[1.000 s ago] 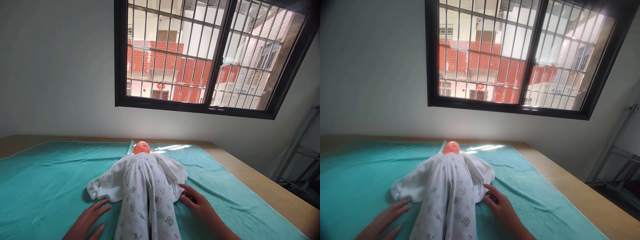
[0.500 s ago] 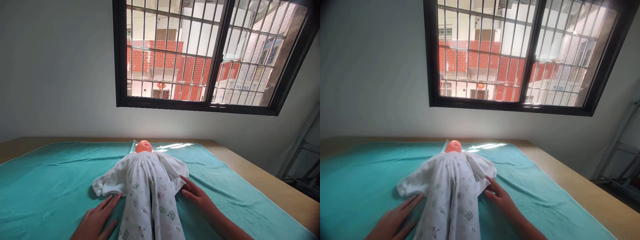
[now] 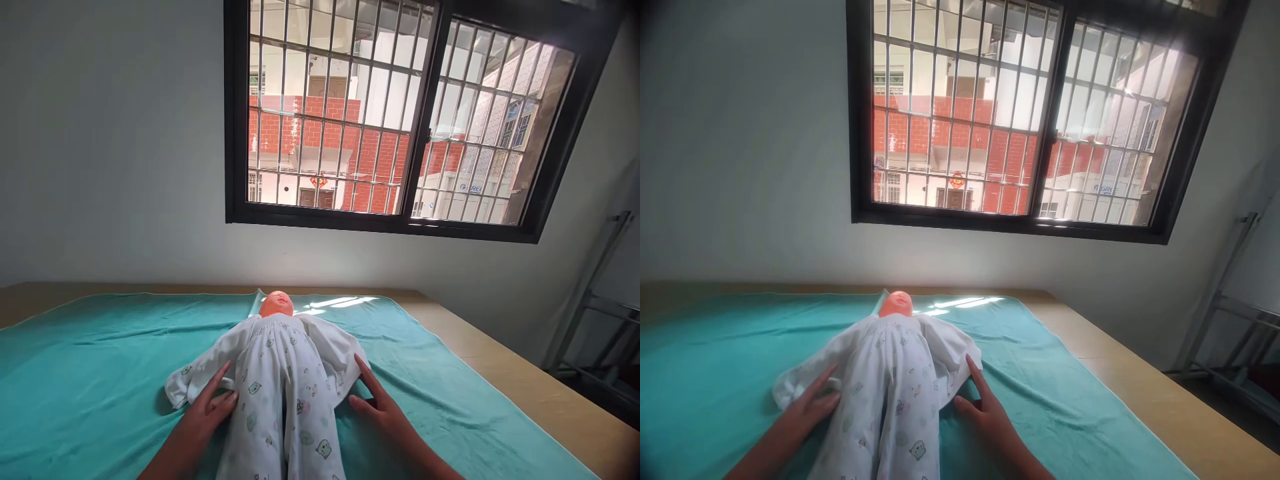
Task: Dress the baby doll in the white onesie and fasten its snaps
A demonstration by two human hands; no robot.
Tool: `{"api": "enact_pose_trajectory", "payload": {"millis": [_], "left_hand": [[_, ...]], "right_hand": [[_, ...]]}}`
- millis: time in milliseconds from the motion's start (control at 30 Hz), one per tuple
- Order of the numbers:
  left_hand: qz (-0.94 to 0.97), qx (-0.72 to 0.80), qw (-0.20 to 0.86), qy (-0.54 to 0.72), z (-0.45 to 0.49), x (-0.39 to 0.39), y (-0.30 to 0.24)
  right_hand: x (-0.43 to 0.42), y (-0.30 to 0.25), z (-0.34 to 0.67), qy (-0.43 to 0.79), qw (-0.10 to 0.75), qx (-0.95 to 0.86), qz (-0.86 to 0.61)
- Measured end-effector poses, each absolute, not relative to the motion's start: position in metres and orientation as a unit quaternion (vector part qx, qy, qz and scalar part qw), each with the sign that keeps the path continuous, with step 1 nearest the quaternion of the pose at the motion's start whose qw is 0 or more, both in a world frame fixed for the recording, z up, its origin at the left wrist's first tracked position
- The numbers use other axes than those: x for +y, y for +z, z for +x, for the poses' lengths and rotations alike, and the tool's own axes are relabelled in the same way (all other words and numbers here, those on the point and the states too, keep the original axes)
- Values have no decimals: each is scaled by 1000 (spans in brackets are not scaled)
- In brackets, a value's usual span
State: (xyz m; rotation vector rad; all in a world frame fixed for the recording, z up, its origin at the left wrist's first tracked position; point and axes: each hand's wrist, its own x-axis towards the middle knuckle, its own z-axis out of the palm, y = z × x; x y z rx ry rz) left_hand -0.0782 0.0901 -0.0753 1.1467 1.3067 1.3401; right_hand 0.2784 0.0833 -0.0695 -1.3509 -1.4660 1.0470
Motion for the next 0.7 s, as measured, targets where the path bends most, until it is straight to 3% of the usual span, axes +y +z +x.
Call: {"api": "enact_pose_trajectory", "payload": {"millis": [267,433,567,700], "left_hand": [[236,388,662,597,-66,93,-69],[228,354,696,581,-75,90,-70],[278,397,664,569,-75,87,-74],[381,492,522,583,-72,79,-76]], "right_hand": [[82,-72,276,311,381,-698,-521],[83,-75,276,272,349,-723,-531],[81,-74,274,259,344,-731,-530],[80,-74,275,289,366,-703,-537]]}}
